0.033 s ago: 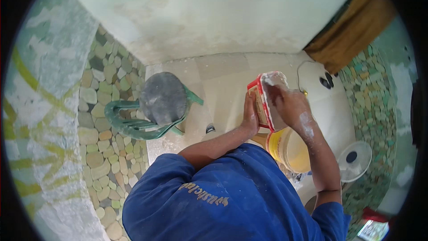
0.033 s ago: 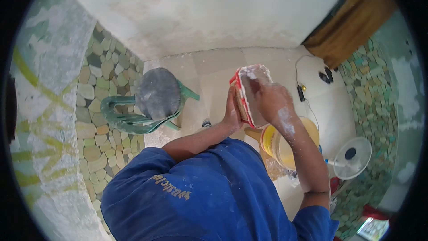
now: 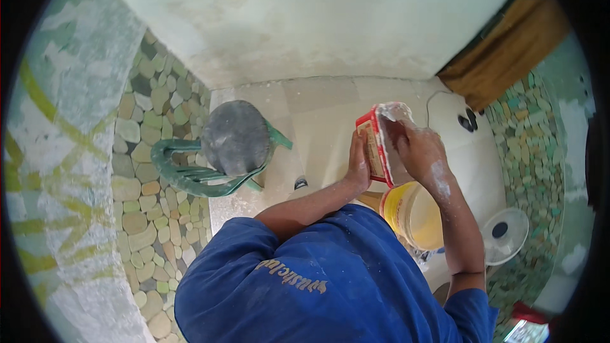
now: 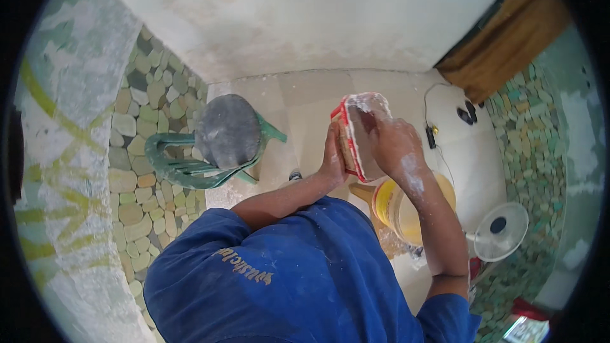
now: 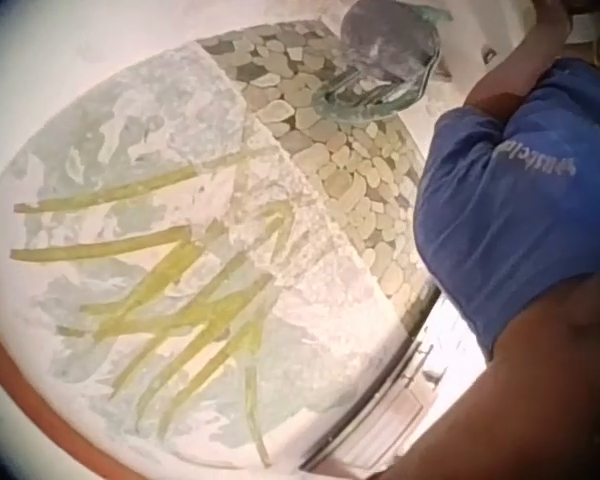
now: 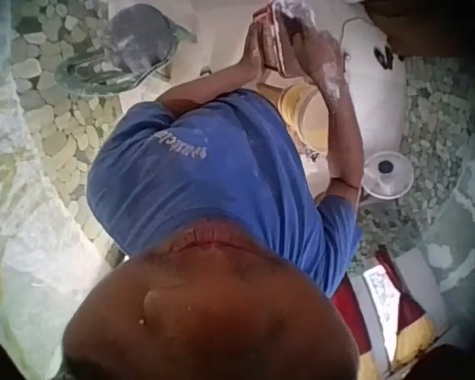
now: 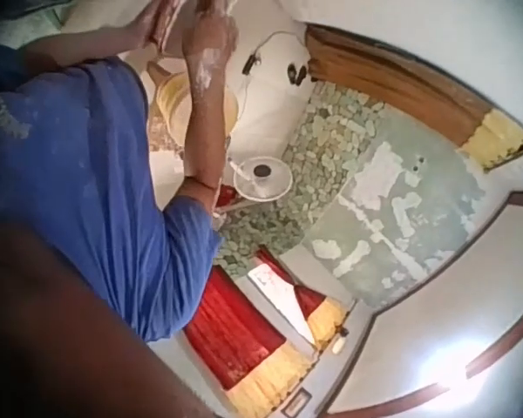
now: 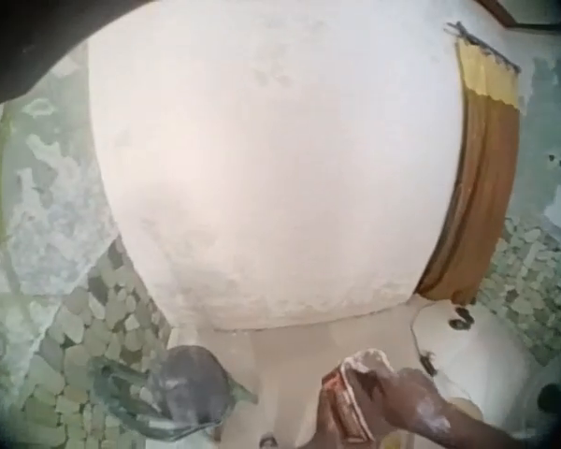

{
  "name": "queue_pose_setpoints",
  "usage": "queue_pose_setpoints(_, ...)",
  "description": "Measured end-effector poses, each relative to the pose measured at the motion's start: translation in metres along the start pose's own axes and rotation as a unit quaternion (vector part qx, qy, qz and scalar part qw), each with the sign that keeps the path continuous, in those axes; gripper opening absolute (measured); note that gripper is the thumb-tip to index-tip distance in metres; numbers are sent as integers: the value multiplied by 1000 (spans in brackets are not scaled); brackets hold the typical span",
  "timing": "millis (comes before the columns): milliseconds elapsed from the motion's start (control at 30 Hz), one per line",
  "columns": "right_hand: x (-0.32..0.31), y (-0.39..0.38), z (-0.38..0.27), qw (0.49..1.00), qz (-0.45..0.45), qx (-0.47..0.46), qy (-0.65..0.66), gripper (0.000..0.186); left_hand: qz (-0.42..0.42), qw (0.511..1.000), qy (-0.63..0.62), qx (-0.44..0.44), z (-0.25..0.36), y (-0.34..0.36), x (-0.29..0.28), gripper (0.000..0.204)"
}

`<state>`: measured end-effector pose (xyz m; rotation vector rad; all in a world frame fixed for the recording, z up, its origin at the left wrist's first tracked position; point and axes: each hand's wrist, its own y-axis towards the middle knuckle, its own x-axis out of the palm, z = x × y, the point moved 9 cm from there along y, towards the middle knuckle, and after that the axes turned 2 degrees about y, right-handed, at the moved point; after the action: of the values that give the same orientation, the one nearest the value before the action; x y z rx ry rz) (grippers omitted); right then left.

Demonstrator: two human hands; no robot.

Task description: The person is applying white plaster or putty to a green wall using a putty knife and a plastic container.

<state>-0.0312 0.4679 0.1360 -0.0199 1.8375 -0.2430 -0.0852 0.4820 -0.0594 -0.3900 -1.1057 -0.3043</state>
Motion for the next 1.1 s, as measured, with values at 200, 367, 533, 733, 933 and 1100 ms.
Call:
queue_pose_setpoints(200,-2,24,-80,982,23,-154,108,31,7,997,-20,72,81,18,-18,44)
queue_pose_setpoints(367,12,73,-109,991,13,-133,2,31,20,999,-17,45,107,35,-46,64)
queue_pose_setpoints(533,-5,90,-129,989,51,-127,61,32,35,995,-68,65,146,39,-59,50)
queue_pose_setpoints(733,27,114,-150,980,-6,-195,38,31,10,995,-47,84,154,56,-62,61)
queue_pose_setpoints(933,-3,127,-117,993,32,-107,37,29,37,997,-62,27,148,72,-53,61)
queue_pose_setpoints(1100,-8,159,-92,996,23,-85,13,26,12,999,-21,36,156,106,-29,70)
